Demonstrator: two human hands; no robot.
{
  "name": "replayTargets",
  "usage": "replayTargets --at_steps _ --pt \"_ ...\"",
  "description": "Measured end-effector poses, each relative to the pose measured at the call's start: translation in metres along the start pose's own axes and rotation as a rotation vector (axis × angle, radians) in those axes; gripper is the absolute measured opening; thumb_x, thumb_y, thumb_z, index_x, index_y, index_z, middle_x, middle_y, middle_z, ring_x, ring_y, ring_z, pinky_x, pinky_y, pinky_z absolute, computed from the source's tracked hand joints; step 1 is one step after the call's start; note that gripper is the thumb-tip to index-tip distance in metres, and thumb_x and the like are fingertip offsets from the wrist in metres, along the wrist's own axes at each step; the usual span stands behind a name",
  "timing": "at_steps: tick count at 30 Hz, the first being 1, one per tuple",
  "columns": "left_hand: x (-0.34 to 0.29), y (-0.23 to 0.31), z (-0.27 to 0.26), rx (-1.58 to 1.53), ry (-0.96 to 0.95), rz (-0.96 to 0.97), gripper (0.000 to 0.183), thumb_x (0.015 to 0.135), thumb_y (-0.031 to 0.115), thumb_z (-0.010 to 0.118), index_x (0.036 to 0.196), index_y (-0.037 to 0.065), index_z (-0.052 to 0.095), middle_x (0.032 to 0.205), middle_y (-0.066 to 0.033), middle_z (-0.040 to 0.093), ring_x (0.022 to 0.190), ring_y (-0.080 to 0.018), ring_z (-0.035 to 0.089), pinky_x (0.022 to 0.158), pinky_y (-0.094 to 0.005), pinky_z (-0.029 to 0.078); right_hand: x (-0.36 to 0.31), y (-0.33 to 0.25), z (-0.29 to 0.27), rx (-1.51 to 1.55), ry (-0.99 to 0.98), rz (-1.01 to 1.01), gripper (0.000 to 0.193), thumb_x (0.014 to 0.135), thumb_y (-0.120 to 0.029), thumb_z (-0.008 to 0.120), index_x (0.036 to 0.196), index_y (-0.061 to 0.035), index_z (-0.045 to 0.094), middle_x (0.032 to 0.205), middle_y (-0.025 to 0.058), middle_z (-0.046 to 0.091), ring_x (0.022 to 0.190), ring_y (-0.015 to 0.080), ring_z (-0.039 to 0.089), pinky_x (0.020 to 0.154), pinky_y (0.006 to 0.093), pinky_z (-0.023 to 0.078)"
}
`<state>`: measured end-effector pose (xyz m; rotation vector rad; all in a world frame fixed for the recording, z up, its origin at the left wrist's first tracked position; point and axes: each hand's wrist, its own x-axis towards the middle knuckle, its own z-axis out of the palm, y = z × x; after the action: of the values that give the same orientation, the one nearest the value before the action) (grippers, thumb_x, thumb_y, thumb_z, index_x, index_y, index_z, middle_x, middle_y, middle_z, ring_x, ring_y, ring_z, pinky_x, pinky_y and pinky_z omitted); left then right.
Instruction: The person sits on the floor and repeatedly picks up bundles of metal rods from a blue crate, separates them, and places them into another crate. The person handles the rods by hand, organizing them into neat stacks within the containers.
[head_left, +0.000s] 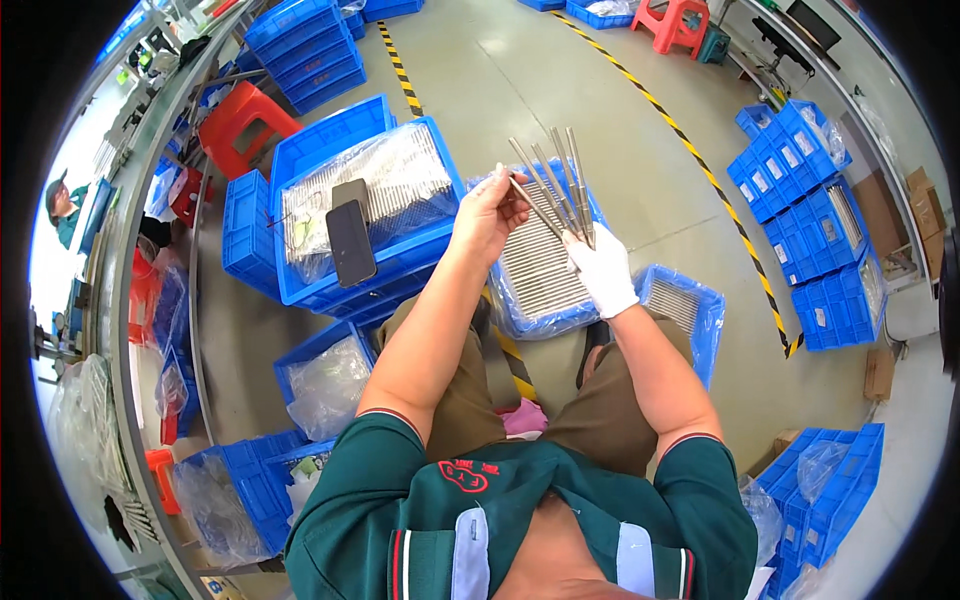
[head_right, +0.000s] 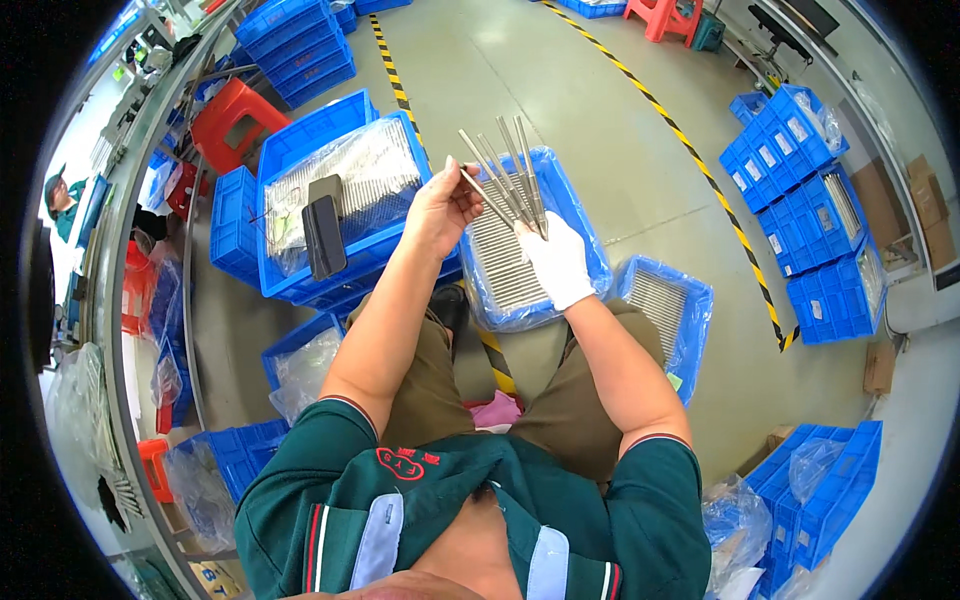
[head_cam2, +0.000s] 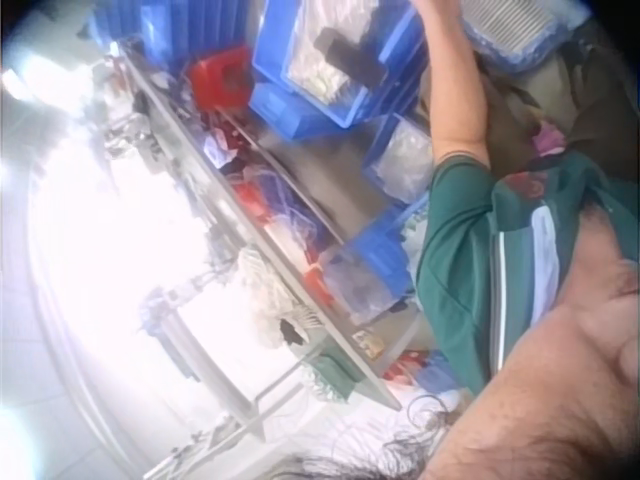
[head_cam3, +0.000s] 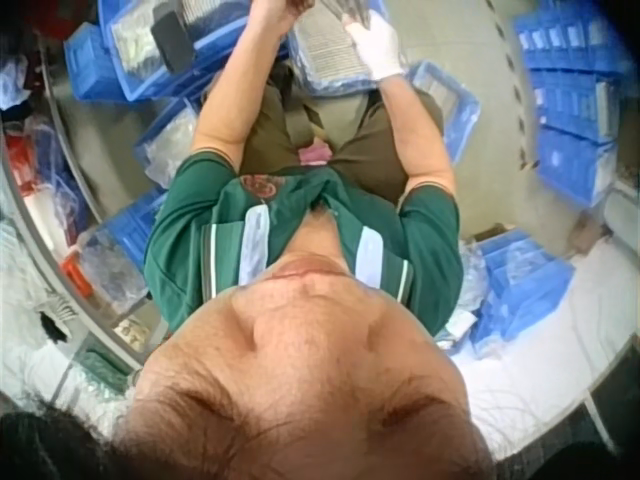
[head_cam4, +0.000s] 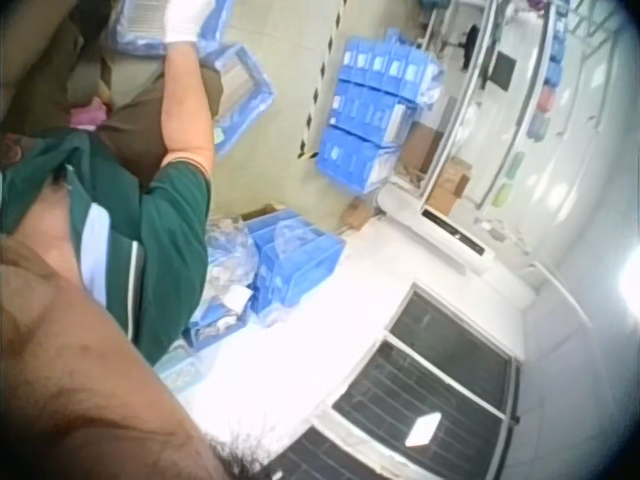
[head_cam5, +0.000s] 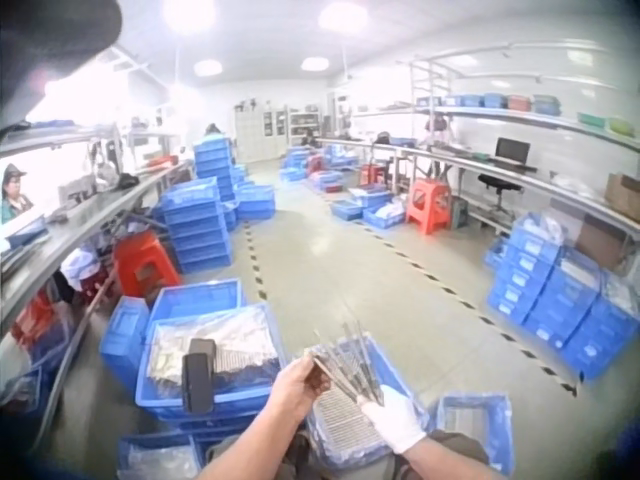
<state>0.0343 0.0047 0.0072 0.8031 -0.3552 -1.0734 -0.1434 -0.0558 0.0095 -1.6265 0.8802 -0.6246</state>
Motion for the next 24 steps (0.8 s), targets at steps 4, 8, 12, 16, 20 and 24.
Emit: replayTargets --at_steps 4,8,12,16,20,24 --pt "-0.009 -0.017 0.011 0.109 -0.103 -0.089 0.030 0.092 0.034 0.054 0.096 0.006 0.063 0.080 -0.0028 0.063 0.071 -0.0111 0.059 0.067 -0.0265 0.048 0.006 -0.003 -0.004 0.190 -0.028 0.063 0.016 0.086 -0.016 0.062 0.094 -0.0017 0.061 0.065 0.0003 0.056 0.057 0.0069 0.050 0.053 0.0244 0.042" --pt "-0.009 -0.016 0.014 0.191 -0.100 -0.135 0.025 0.092 0.032 0.055 0.097 0.009 0.063 0.081 -0.0009 0.064 0.074 -0.0103 0.060 0.068 -0.0259 0.047 0.015 0.013 -0.003 0.253 -0.009 0.012 0.016 0.086 -0.016 0.062 0.093 -0.0019 0.060 0.066 0.0000 0.056 0.056 0.0067 0.049 0.052 0.0239 0.041" --pt "-0.009 -0.021 0.013 0.379 -0.074 -0.108 0.025 0.092 0.033 0.055 0.093 0.010 0.064 0.081 0.0010 0.064 0.073 -0.0093 0.059 0.066 -0.0238 0.044 0.015 0.011 0.002 0.158 0.039 -0.044 0.016 0.086 -0.016 0.063 0.092 -0.0019 0.060 0.068 0.0003 0.057 0.057 0.0065 0.049 0.052 0.0236 0.041" --pt "-0.022 -0.043 0.029 0.435 -0.086 -0.090 0.028 0.092 0.034 0.054 0.083 0.010 0.064 0.078 0.0011 0.063 0.072 -0.0088 0.056 0.064 -0.0228 0.041 0.024 0.017 0.006 0.347 0.057 -0.030 0.017 0.086 -0.017 0.063 0.091 -0.0016 0.059 0.069 0.0021 0.058 0.056 0.0071 0.050 0.051 0.0238 0.042" --pt "-0.014 -0.045 0.023 0.504 -0.047 0.021 0.028 0.093 0.031 0.052 0.082 0.008 0.062 0.076 -0.0001 0.061 0.069 -0.0096 0.055 0.063 -0.0227 0.041 0.023 0.008 0.006 0.243 0.119 -0.020 0.020 0.085 -0.019 0.064 0.091 -0.0015 0.059 0.072 0.0035 0.060 0.058 0.0079 0.052 0.051 0.0236 0.043" --pt "-0.014 -0.030 0.028 0.476 -0.152 -0.011 0.026 0.096 0.025 0.045 0.084 0.006 0.057 0.074 -0.0027 0.060 0.067 -0.0104 0.054 0.065 -0.0254 0.044 0.046 0.006 -0.011 0.150 0.263 -0.061 0.019 0.086 -0.020 0.064 0.091 -0.0019 0.060 0.067 0.0012 0.058 0.058 0.0057 0.051 0.049 0.0231 0.041"
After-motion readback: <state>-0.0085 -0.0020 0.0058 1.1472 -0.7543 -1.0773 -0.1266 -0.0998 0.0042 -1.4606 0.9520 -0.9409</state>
